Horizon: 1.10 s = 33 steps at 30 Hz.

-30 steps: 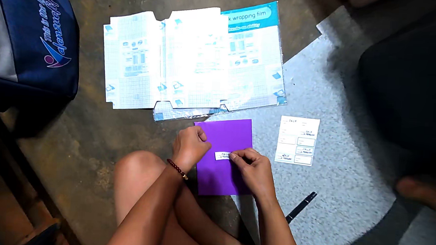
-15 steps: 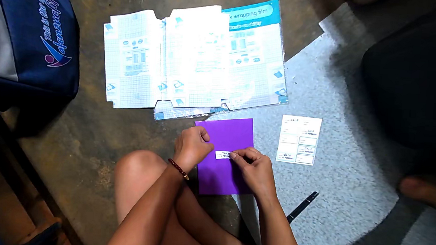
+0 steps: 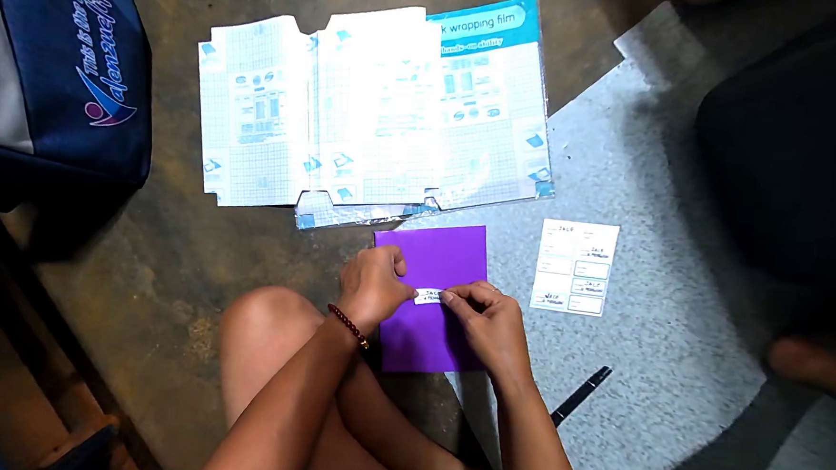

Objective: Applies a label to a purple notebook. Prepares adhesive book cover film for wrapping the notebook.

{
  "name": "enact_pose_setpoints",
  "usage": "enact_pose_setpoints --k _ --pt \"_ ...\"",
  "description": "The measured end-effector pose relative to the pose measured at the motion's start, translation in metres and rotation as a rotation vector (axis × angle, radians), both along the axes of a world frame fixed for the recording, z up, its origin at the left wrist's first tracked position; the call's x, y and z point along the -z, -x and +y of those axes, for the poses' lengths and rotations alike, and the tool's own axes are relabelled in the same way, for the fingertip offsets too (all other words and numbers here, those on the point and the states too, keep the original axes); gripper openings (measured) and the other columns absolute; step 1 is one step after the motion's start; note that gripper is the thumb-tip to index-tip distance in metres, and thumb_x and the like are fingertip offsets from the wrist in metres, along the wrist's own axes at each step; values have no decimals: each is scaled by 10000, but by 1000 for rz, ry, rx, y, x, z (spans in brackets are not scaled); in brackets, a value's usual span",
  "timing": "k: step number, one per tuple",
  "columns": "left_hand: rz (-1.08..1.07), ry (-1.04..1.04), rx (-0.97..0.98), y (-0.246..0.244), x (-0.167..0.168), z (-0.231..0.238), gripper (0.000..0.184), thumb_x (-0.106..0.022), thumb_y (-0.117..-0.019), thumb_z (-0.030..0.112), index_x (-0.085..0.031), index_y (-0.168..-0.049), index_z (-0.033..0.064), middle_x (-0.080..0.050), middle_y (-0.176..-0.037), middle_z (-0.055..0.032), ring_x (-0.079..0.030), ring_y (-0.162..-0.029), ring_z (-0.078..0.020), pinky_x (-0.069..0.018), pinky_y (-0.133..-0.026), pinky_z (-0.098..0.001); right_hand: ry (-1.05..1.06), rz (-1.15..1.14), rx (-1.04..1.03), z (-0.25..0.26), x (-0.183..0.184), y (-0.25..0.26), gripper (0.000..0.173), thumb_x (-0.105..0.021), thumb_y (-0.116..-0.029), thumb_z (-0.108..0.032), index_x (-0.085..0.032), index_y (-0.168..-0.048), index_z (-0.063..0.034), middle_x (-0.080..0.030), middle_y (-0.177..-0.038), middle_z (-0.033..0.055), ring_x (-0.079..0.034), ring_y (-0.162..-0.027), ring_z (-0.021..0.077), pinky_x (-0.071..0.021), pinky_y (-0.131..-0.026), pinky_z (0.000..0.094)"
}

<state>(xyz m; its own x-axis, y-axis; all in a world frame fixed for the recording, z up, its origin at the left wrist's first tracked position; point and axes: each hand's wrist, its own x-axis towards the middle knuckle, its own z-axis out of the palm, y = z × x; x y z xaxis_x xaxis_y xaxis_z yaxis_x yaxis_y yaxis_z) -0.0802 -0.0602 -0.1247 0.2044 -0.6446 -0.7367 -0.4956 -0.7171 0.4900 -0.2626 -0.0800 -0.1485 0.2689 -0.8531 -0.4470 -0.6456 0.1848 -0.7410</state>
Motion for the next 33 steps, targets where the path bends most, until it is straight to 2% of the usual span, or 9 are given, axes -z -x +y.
enact_pose_setpoints --k 33 --pt "-33 18 41 2 1 0 218 -841 -812 146 -671 -919 61 -628 -739 -48 -608 -755 -226 -479 -721 -468 2 -3 7 1 1 0 103 -693 -940 -81 -756 -876 -32 -637 -866 29 -574 -768 25 -462 -694 180"
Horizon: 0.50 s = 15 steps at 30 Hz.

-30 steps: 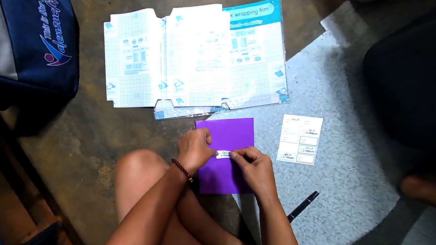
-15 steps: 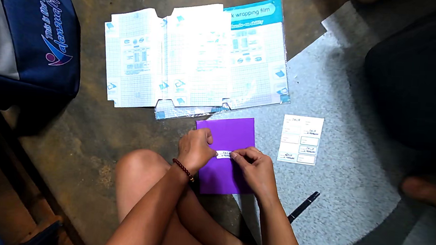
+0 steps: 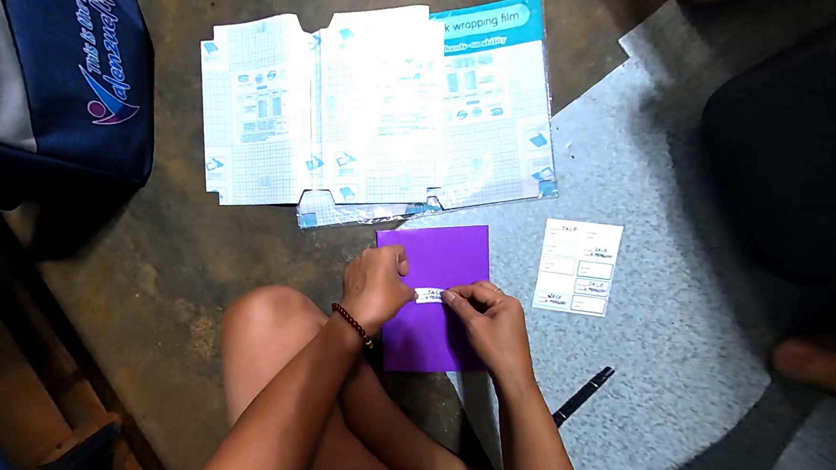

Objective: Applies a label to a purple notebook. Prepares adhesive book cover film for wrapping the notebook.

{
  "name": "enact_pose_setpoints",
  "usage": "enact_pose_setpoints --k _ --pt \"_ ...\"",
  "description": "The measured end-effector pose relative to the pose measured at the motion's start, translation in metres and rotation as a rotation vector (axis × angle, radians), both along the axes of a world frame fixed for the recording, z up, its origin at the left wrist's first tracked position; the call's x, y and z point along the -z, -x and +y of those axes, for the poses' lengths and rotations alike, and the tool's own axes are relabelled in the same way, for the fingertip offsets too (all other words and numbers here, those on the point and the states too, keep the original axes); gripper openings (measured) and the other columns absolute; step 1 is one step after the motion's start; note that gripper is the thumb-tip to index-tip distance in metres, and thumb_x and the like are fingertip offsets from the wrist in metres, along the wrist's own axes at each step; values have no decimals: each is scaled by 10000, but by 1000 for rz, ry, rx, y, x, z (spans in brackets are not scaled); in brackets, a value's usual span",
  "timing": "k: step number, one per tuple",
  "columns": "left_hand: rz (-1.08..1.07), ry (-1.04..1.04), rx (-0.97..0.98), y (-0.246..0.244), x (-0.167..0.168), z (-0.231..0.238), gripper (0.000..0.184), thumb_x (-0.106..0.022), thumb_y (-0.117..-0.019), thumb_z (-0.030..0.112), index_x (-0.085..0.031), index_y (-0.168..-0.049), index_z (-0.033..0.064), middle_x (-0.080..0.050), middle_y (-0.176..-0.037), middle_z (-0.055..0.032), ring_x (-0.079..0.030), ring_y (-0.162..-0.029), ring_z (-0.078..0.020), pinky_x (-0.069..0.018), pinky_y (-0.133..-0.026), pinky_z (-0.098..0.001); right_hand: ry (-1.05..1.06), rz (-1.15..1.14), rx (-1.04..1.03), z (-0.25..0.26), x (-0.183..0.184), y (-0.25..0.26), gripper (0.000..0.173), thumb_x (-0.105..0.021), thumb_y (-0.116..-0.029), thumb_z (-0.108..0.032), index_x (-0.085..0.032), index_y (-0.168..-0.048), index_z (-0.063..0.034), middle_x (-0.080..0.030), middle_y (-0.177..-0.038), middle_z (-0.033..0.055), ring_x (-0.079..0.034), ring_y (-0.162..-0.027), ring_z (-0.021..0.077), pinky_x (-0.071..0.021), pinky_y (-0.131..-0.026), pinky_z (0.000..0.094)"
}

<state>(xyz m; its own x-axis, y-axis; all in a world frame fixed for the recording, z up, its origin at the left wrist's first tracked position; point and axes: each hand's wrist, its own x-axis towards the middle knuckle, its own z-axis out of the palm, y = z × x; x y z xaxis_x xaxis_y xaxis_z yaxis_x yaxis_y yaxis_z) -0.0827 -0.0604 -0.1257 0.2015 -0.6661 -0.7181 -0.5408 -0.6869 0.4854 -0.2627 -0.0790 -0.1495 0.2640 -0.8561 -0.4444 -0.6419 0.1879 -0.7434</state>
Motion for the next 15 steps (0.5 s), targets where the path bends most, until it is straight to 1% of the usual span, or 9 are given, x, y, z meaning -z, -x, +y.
enact_pose_setpoints --k 15 --pt "-19 -20 14 1 -1 -1 228 -850 -801 147 -669 -918 73 -635 -748 -45 -614 -766 -224 -478 -725 -468 -4 6 2 0 0 -1 104 -691 -944 -83 -757 -879 -36 -639 -872 25 -576 -763 24 -465 -692 177"
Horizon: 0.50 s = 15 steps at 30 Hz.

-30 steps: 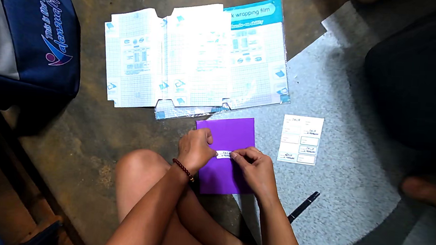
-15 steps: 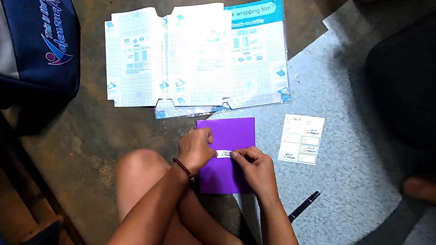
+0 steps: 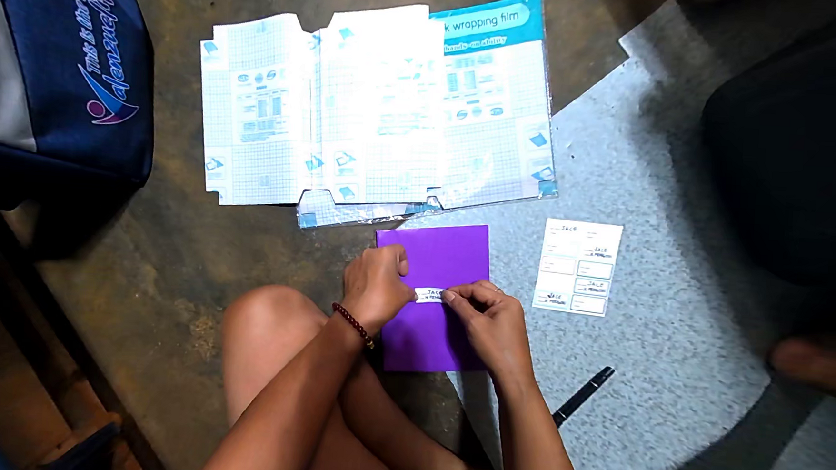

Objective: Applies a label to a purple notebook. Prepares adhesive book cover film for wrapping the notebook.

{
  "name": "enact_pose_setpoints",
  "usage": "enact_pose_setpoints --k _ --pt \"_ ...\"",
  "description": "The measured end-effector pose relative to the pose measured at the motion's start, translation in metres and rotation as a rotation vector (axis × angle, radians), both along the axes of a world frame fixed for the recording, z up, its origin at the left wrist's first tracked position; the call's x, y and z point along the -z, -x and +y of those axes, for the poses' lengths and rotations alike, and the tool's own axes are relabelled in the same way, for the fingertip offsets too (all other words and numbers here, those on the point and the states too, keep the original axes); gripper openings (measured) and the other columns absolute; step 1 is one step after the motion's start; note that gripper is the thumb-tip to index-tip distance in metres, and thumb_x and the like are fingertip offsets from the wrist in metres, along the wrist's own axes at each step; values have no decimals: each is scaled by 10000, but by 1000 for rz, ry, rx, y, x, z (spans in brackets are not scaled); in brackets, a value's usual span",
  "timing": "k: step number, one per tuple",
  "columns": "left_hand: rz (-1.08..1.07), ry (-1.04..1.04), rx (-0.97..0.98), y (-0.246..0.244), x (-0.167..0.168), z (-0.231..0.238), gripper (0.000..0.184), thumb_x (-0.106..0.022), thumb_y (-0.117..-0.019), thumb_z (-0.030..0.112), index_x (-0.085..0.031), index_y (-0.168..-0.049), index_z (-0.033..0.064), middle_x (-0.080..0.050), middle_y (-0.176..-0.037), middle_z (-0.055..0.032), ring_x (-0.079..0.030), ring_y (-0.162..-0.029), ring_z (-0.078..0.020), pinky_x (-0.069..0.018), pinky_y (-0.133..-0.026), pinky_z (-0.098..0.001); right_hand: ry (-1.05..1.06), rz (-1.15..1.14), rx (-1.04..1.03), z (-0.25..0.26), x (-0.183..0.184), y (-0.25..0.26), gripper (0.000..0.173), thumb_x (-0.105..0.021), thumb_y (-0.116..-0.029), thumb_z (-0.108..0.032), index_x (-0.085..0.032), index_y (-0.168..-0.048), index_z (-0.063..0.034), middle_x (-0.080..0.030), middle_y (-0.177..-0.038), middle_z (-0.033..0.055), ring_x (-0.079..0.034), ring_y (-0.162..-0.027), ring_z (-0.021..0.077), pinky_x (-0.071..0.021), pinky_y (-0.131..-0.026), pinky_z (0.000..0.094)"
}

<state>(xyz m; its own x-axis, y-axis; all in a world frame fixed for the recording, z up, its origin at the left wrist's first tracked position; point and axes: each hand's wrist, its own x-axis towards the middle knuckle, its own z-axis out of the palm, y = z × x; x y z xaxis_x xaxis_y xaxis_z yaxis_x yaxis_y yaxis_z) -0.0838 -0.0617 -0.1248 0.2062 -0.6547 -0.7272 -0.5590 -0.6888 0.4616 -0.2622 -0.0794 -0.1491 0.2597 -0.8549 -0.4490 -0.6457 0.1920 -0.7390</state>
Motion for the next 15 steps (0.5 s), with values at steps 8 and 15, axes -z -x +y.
enact_pose_setpoints --k 8,15 --pt "-31 7 24 2 0 0 226 -842 -807 160 -670 -917 65 -650 -764 -68 -631 -789 -254 -484 -725 -492 3 4 13 1 0 -1 107 -692 -941 -76 -746 -863 -29 -632 -860 25 -565 -749 14 -453 -675 166" --pt "-30 6 21 2 0 0 225 -844 -801 151 -664 -904 63 -639 -756 -66 -622 -777 -248 -479 -716 -485 9 15 21 1 -1 -2 109 -687 -945 -70 -742 -862 -25 -631 -856 25 -563 -754 19 -454 -683 175"
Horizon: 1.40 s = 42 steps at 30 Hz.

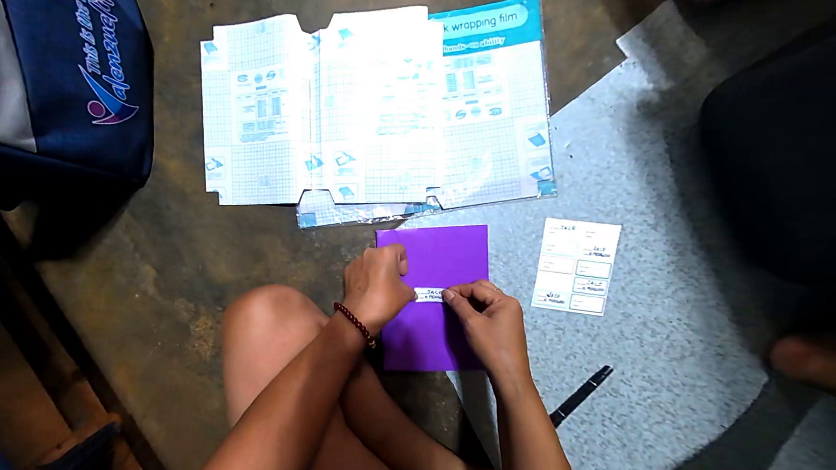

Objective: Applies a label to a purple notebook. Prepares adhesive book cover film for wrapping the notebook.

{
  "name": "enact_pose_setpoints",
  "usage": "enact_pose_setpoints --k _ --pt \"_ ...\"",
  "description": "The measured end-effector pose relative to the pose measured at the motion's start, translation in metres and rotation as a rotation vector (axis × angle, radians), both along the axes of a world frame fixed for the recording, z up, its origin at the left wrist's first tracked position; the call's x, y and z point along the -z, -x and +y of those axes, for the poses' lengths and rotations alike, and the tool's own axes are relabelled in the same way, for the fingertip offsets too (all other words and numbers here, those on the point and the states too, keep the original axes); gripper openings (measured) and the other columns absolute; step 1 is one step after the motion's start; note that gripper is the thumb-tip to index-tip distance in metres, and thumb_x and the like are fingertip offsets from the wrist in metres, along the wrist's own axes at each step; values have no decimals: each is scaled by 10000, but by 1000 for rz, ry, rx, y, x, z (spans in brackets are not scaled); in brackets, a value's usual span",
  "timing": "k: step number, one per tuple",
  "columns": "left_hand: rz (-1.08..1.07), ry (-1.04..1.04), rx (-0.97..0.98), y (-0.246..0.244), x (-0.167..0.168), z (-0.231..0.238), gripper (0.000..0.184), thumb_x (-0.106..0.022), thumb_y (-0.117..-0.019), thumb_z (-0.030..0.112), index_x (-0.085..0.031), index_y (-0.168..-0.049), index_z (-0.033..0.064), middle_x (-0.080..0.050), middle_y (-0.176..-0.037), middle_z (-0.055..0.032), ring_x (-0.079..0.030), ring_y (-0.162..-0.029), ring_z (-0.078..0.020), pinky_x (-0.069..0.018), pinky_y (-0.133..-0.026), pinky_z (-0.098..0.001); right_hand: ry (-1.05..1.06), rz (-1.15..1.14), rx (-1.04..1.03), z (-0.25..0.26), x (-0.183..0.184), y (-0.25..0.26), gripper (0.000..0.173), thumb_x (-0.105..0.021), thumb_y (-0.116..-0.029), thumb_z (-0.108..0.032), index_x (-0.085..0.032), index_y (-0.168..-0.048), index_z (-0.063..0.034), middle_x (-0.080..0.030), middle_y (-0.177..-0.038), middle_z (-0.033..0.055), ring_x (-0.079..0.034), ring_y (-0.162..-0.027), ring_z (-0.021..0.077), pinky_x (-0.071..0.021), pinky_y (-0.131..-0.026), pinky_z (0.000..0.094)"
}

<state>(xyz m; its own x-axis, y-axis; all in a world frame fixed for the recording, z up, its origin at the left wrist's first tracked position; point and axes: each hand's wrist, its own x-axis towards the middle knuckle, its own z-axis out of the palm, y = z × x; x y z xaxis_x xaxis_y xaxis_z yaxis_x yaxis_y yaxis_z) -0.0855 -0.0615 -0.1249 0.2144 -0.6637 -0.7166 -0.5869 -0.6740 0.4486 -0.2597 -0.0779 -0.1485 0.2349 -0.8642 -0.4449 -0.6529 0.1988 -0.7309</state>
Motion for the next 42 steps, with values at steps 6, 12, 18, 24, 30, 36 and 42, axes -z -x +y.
enact_pose_setpoints --k 6,12,18,24,30,36,42 --pt "5 0 -5 0 0 0 218 -842 -804 151 -664 -896 66 -634 -751 -57 -616 -769 -242 -476 -715 -476 49 6 16 3 2 -2 115 -694 -935 -78 -748 -849 -23 -635 -837 28 -567 -757 15 -449 -688 167" --pt "-1 -5 -1 0 -1 -1 225 -842 -803 155 -662 -905 66 -639 -756 -64 -621 -775 -245 -479 -712 -478 102 -3 32 7 5 -1 132 -709 -912 -146 -728 -872 -22 -612 -795 6 -523 -676 -13 -420 -620 147" --pt "-3 3 5 -1 -1 0 234 -847 -795 149 -664 -908 56 -636 -760 -71 -618 -781 -261 -481 -714 -490 572 199 36 28 25 -8 651 -783 -737 -539 -642 -961 55 -633 -907 204 -613 -837 363 -475 -747 509" --pt "-5 -17 9 0 -1 -2 218 -836 -806 139 -667 -917 56 -642 -778 -79 -621 -795 -261 -483 -721 -489 692 273 57 35 43 -11 650 -760 -764 -562 -632 -919 57 -630 -925 232 -608 -864 409 -457 -761 520" --pt "-17 -32 12 1 -1 -3 230 -848 -801 158 -669 -913 66 -657 -799 -82 -637 -818 -267 -490 -735 -503 739 206 126 34 52 -8 421 -744 -871 -344 -602 -911 50 -613 -891 209 -598 -853 362 -465 -781 469" --pt "13 -6 -12 -2 2 -1 219 -842 -796 126 -682 -930 61 -667 -802 -81 -642 -822 -265 -500 -756 -510 773 158 181 35 60 -5 162 -561 -982 -101 -597 -907 38 -601 -855 172 -596 -841 310 -477 -807 409" --pt "-46 72 -189 -15 0 9 197 -827 -823 158 -679 -911 62 -662 -796 -102 -646 -816 -296 -500 -756 -553 733 176 167 35 53 -10 687 -783 -729 -571 -615 -951 57 -616 -906 206 -593 -851 367 -458 -796 506"
